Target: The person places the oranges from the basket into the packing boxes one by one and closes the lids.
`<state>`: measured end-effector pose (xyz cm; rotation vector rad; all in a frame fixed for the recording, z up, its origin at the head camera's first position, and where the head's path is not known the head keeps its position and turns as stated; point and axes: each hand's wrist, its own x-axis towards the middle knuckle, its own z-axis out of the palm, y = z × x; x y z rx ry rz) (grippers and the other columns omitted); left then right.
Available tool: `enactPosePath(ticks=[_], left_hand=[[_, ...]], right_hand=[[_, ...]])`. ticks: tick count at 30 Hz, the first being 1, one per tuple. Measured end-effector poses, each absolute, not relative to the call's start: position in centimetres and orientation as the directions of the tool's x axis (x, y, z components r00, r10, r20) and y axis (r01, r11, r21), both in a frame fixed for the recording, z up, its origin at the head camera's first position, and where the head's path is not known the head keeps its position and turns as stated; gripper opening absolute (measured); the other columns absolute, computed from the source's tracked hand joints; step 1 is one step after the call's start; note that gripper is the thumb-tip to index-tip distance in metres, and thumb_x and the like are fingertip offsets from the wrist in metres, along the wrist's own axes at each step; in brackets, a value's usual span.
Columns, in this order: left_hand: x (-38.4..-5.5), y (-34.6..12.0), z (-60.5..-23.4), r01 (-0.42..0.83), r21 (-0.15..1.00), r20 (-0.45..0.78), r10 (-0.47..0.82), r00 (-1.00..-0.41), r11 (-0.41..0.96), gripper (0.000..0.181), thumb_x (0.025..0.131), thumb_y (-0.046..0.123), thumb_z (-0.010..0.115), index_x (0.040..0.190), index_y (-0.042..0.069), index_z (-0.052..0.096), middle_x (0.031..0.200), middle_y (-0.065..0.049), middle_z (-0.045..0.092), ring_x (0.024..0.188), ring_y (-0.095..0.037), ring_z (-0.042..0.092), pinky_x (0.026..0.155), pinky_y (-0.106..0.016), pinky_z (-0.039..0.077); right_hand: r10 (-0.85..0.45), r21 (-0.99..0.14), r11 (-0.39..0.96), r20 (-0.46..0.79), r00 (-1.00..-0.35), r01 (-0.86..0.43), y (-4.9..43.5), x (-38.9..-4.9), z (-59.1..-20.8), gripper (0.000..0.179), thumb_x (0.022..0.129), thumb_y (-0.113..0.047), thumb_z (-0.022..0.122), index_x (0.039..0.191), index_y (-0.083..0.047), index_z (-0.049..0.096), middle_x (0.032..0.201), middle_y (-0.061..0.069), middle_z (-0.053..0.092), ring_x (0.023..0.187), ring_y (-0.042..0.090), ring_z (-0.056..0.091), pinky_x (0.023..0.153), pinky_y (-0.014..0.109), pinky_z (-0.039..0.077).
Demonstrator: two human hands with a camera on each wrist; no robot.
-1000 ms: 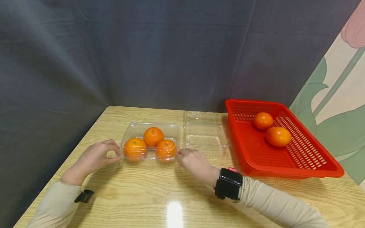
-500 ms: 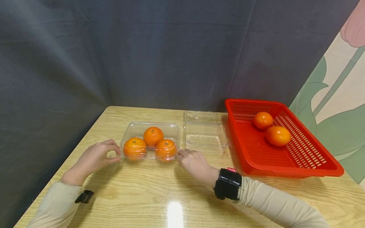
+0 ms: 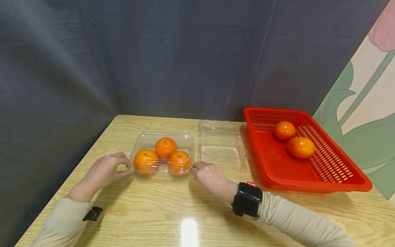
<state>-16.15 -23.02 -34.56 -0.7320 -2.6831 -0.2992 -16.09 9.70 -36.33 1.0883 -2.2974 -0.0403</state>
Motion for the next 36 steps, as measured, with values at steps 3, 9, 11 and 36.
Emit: enactPosePath(ticks=[3,9,11,36], left_hand=[[-16.16,-22.95,-34.44,0.527,0.109,0.38,0.455,-0.805,0.843,0.02,0.065,0.007,0.082,0.072,0.019,0.068,0.074,0.009,0.061,0.063,-0.01,0.057,0.057,-0.025,0.047],[-16.13,-22.9,-34.2,0.55,0.098,0.395,0.475,-0.787,0.829,0.019,0.065,0.004,0.081,0.071,0.018,0.068,0.073,0.009,0.063,0.062,-0.01,0.057,0.057,-0.026,0.048],[-16.12,-22.89,-34.16,0.552,0.093,0.395,0.478,-0.785,0.829,0.018,0.065,0.003,0.081,0.071,0.016,0.069,0.073,0.008,0.063,0.063,-0.011,0.058,0.058,-0.026,0.048],[-16.03,-22.81,-34.06,0.535,0.085,0.356,0.476,-0.804,0.84,0.018,0.066,0.008,0.082,0.072,0.018,0.067,0.076,0.008,0.062,0.067,-0.013,0.06,0.06,-0.027,0.049]], right_hand=[[-0.714,0.275,0.666,0.503,-0.487,-0.693,9.71,-16.18,-36.32,0.02,0.071,0.001,0.073,0.081,-0.016,0.068,0.081,-0.004,0.069,0.066,0.006,0.063,0.052,0.017,0.05],[-0.717,0.268,0.66,0.504,-0.481,-0.702,9.81,-16.3,-36.33,0.021,0.07,0.003,0.072,0.082,-0.014,0.068,0.08,-0.002,0.068,0.066,0.008,0.063,0.052,0.017,0.05],[-0.718,0.27,0.658,0.506,-0.478,-0.703,9.82,-16.33,-36.35,0.021,0.07,0.003,0.072,0.082,-0.014,0.068,0.08,-0.002,0.068,0.065,0.007,0.062,0.051,0.017,0.05],[-0.683,0.152,0.689,0.462,-0.565,-0.709,9.76,-15.98,-36.01,0.014,0.076,-0.004,0.071,0.086,-0.015,0.068,0.088,0.0,0.067,0.076,0.012,0.065,0.057,0.023,0.054]])
